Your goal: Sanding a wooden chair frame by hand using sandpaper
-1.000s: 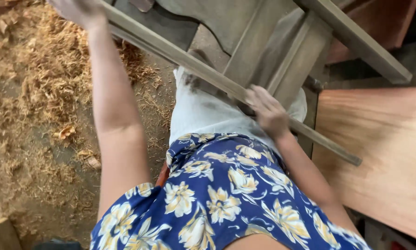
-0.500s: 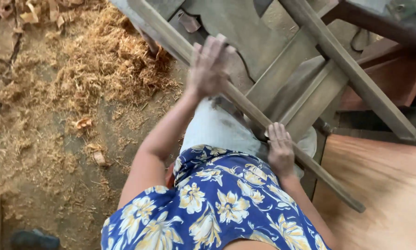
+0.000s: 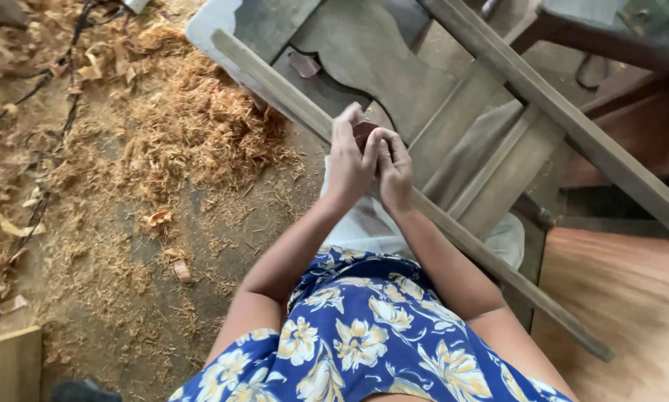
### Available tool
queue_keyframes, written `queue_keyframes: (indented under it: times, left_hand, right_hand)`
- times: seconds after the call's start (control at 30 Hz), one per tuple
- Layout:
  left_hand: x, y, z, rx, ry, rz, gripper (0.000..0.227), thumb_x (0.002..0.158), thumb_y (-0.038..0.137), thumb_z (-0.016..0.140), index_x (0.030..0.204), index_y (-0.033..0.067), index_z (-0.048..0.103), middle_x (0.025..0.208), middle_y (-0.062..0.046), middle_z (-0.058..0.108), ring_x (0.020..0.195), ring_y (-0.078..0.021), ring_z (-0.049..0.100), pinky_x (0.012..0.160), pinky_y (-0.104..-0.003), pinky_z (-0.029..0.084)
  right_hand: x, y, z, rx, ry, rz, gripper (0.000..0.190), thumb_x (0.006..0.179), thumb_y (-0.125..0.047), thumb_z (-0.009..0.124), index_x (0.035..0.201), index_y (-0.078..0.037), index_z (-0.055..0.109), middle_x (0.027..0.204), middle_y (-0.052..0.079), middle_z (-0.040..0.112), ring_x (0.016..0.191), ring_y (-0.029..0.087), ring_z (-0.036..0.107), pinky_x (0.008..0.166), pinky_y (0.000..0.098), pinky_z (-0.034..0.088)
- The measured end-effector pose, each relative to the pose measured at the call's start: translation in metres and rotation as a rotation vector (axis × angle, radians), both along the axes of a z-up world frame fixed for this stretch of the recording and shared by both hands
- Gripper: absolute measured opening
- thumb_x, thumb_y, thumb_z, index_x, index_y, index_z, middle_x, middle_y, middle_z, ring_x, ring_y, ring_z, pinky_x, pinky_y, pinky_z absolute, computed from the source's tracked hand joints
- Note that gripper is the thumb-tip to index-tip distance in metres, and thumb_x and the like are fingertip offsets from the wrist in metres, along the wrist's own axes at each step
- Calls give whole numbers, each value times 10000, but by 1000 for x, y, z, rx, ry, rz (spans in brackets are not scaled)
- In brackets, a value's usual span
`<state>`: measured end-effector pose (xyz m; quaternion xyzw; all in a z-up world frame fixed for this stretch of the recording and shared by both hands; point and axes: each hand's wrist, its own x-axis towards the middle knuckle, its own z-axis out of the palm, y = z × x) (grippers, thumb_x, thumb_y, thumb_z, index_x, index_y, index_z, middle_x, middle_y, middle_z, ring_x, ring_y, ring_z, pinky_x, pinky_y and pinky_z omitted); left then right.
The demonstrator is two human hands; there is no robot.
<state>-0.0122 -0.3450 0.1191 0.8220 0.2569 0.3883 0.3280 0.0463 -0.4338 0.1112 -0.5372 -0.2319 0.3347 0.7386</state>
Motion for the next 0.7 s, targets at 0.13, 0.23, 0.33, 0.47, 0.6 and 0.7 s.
queue_keyframes:
  times: [0.13,0.23,0.33,0.47,0.6,0.7]
  left_hand:
    - [2,-9,1,-486,-72,182,290,967,490,605,1026,207,597,879,-52,741,902,-294,739,741,-413,587]
    - [5,16,-16,-459,-103,317,308,966,501,598,957,194,573,779,-69,698,818,-322,719,718,-440,552]
    - [6,61,-31,-245,-115,510,315,955,516,602,942,205,557,796,-24,608,798,-270,663,737,-379,531]
    - [12,116,-51,-83,-125,722,381,879,467,743,1011,198,509,938,7,519,832,-202,609,762,-336,534]
    - [-12,201,-3,-534,-352,452,175,1035,30,523,911,38,400,913,-144,545,464,-115,626,370,-178,680]
    - [-18,297,-37,4,-207,640,162,998,180,548,907,67,476,856,-39,496,744,-140,500,725,-232,505]
  right_hand:
    - [-5,3,-11,-169,-573,-228,295,1098,-207,515,1373,-128,590,992,107,683,801,173,621,686,333,563]
    - [4,-7,-18,-236,-833,-212,429,1075,-165,529,1496,-87,493,1114,167,665,855,297,681,717,395,600]
    - [18,-17,-29,-349,-1028,-198,493,1063,-238,558,1528,-105,466,1218,151,628,928,325,697,768,444,587]
    - [21,-19,-28,-397,-1136,-185,471,1063,-233,558,1517,-127,490,1257,129,595,898,285,682,788,444,565]
    - [16,-15,-5,-444,-1095,-120,430,1018,-62,577,1428,3,463,1338,187,585,847,205,640,793,334,557]
    - [12,-16,-5,-495,-1138,-109,454,991,-54,570,1435,-38,477,1324,148,610,823,210,649,805,353,554]
